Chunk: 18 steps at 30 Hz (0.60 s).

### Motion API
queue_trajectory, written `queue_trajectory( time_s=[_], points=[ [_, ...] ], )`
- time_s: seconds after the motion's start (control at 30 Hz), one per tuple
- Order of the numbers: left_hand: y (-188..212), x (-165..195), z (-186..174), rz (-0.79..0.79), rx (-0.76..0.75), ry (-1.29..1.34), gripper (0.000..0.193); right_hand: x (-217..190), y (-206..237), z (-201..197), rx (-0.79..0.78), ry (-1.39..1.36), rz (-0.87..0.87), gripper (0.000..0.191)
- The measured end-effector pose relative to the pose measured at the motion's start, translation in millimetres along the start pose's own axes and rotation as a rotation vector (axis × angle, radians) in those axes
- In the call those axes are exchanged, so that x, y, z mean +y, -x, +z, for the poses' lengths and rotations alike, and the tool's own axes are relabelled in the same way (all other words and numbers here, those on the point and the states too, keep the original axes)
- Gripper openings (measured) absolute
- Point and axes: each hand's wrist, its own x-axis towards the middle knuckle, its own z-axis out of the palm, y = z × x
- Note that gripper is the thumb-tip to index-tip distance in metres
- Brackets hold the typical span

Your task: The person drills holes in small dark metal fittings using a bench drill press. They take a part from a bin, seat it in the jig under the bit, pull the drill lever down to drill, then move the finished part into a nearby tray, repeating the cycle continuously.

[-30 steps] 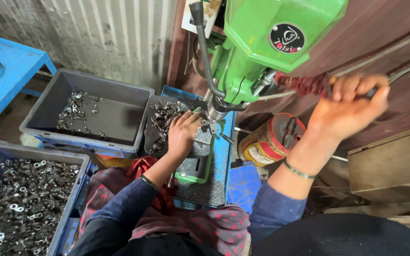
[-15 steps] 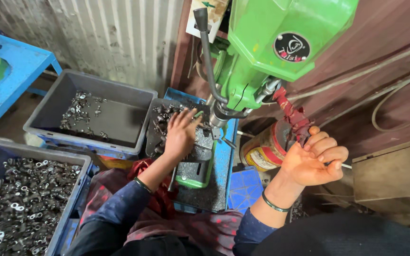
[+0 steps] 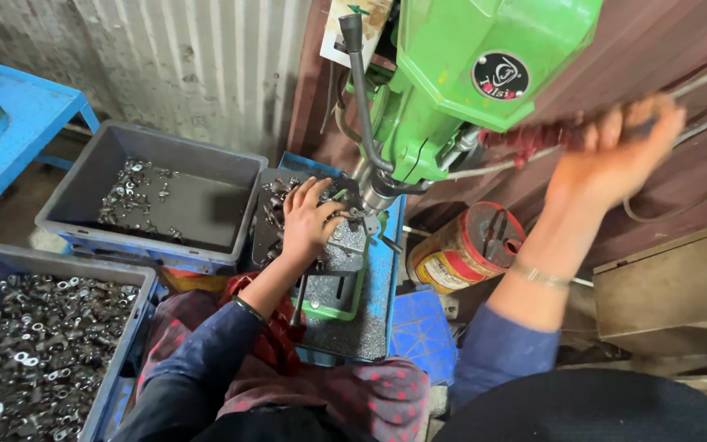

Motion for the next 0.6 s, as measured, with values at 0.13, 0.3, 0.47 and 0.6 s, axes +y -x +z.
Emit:
queue_trajectory(
  time_s=[0.13,0.3,0.47,0.6],
  points=[
    [7.6,8.9,2.0,0.046,0.002,-0.061,0.021,7.7,-63.9,17.0,-0.161,0.094,0.047,0.026],
    [16.5,13.8,5.2,0.143,0.008,-0.124,0.032,-20.7,34.6,-3.8,-0.136,0.007,-0.067,0.028],
    [12.0,10.1,6.0,0.14,0.0,-0.112,0.04,-7.8,138.8,-12.7,-0.217,-0.035,-0.245,0.027],
    [2.6,7.8,8.0,0.102,0.014,-0.089,0.038,2.7,148.5,-17.6,-0.201,-0.049,-0.264,0.026]
  ],
)
